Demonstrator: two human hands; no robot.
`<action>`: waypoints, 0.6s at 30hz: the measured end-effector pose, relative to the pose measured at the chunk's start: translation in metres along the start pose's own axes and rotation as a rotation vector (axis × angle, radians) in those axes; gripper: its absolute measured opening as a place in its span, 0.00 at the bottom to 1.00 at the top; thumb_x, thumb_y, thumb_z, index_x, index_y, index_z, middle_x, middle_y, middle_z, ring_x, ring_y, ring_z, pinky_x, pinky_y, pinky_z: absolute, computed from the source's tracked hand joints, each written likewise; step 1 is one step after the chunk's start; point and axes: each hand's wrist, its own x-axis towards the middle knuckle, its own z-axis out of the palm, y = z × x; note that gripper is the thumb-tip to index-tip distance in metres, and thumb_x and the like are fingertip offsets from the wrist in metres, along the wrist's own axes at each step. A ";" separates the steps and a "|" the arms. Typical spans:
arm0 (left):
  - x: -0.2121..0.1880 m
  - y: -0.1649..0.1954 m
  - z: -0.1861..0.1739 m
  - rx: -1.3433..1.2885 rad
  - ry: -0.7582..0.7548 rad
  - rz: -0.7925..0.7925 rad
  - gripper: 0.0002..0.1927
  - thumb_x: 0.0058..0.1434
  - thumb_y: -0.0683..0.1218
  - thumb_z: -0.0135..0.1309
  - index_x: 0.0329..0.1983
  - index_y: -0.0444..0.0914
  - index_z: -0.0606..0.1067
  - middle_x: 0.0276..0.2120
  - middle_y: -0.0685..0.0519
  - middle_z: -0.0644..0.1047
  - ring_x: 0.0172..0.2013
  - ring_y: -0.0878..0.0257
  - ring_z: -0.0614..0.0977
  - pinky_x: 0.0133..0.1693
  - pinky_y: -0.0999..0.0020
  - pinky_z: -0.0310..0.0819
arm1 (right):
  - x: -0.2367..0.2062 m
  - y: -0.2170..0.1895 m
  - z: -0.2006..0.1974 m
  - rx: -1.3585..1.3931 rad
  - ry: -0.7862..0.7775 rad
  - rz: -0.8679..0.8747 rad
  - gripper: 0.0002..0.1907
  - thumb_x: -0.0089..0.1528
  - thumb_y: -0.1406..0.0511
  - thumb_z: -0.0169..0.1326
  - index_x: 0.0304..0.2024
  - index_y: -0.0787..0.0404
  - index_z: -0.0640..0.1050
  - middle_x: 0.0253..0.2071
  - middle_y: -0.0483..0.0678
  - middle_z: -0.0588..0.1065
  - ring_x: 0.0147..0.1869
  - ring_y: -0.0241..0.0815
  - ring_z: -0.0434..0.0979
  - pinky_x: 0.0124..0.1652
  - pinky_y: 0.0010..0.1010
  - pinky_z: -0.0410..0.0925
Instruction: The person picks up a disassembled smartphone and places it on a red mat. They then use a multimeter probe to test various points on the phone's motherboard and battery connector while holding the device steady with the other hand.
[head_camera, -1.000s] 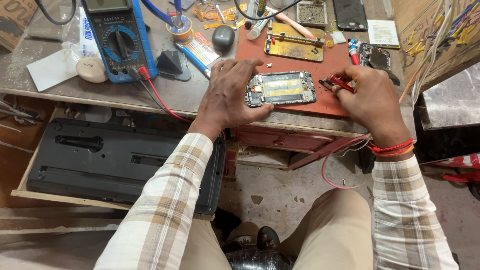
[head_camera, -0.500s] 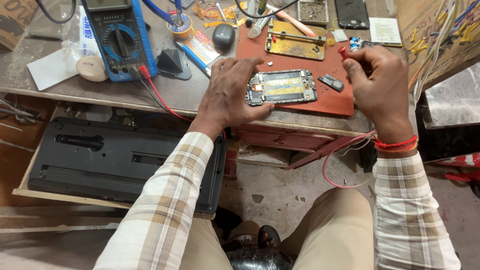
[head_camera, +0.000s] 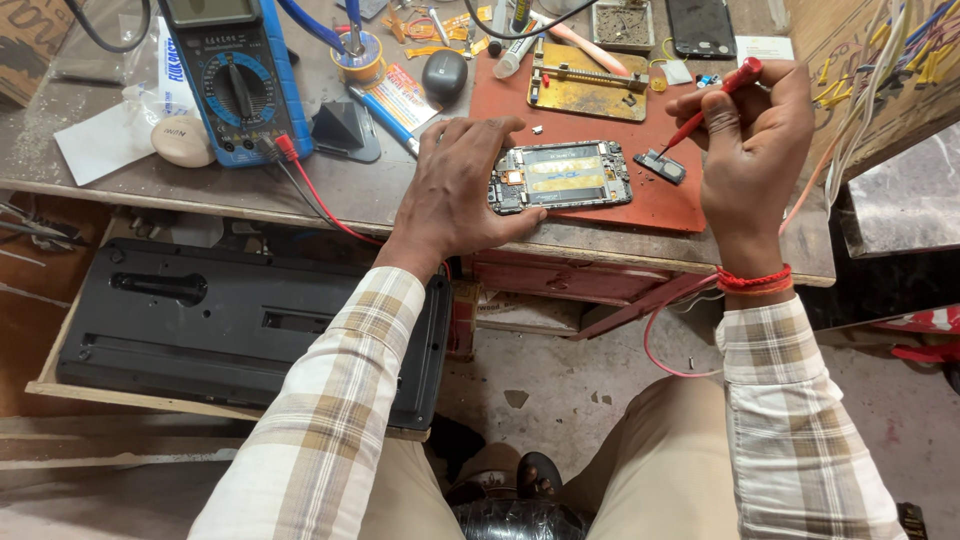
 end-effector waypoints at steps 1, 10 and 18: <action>0.000 0.000 0.000 -0.001 0.001 -0.001 0.44 0.46 0.61 0.71 0.62 0.38 0.68 0.44 0.51 0.78 0.53 0.51 0.76 0.63 0.47 0.58 | -0.001 0.003 0.000 0.008 -0.005 -0.004 0.06 0.80 0.76 0.46 0.52 0.68 0.61 0.45 0.57 0.78 0.53 0.43 0.85 0.53 0.32 0.82; 0.000 0.000 0.001 0.002 -0.005 -0.012 0.45 0.46 0.61 0.71 0.62 0.38 0.69 0.44 0.51 0.78 0.52 0.52 0.76 0.62 0.47 0.58 | -0.004 0.014 0.004 0.045 -0.024 -0.011 0.06 0.81 0.75 0.46 0.51 0.67 0.62 0.45 0.56 0.79 0.53 0.43 0.85 0.53 0.31 0.82; 0.000 -0.001 0.002 -0.002 -0.004 -0.008 0.45 0.46 0.61 0.71 0.62 0.38 0.69 0.44 0.51 0.78 0.52 0.52 0.76 0.62 0.47 0.58 | -0.003 0.015 0.005 0.016 -0.019 -0.015 0.06 0.81 0.74 0.46 0.52 0.68 0.63 0.45 0.56 0.79 0.52 0.42 0.85 0.52 0.31 0.82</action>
